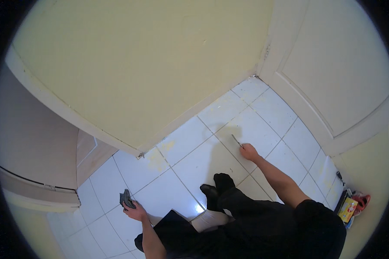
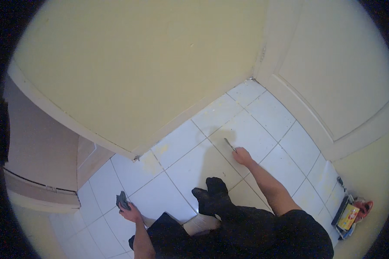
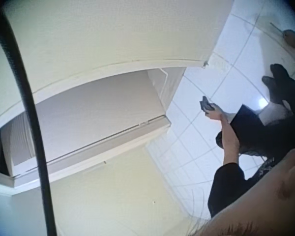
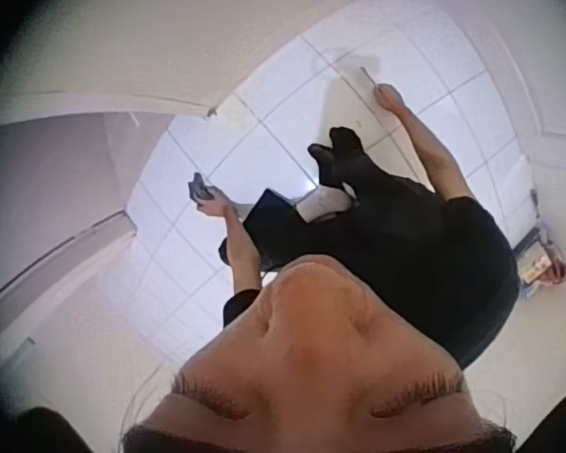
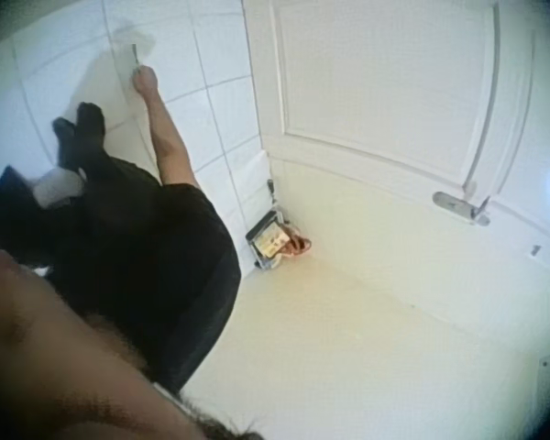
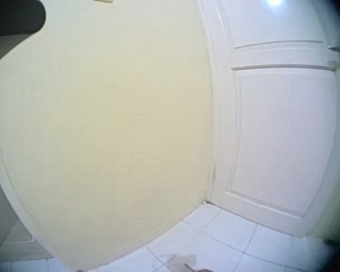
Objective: The person scrapes yellow residue from tiled flooring using a putty knife and a cloth.
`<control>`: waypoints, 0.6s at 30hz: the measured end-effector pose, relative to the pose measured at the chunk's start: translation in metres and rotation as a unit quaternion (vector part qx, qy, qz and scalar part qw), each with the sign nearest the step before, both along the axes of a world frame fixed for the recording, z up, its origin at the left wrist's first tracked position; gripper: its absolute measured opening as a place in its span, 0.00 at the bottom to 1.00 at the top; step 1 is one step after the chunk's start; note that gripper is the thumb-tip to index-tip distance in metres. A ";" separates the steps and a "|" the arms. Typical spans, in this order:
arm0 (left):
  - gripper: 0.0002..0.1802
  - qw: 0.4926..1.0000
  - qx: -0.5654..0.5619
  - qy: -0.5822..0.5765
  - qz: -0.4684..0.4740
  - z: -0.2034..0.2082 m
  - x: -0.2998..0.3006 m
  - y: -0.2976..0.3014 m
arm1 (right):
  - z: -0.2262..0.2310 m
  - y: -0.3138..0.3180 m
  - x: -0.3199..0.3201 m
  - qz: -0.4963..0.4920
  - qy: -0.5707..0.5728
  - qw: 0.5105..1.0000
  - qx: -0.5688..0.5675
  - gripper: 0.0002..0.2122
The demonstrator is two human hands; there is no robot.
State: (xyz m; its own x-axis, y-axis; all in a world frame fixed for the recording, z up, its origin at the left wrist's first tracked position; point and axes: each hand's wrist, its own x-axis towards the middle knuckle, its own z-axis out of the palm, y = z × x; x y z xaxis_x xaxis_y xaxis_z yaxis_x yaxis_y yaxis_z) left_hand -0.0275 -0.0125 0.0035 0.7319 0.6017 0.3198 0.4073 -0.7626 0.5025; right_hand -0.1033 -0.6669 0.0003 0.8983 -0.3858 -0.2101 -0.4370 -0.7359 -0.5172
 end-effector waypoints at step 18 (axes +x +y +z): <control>0.33 0.998 0.015 -0.057 -0.029 0.002 -0.013 -0.004 | -0.006 0.017 -0.015 -0.079 0.019 0.938 0.337 0.15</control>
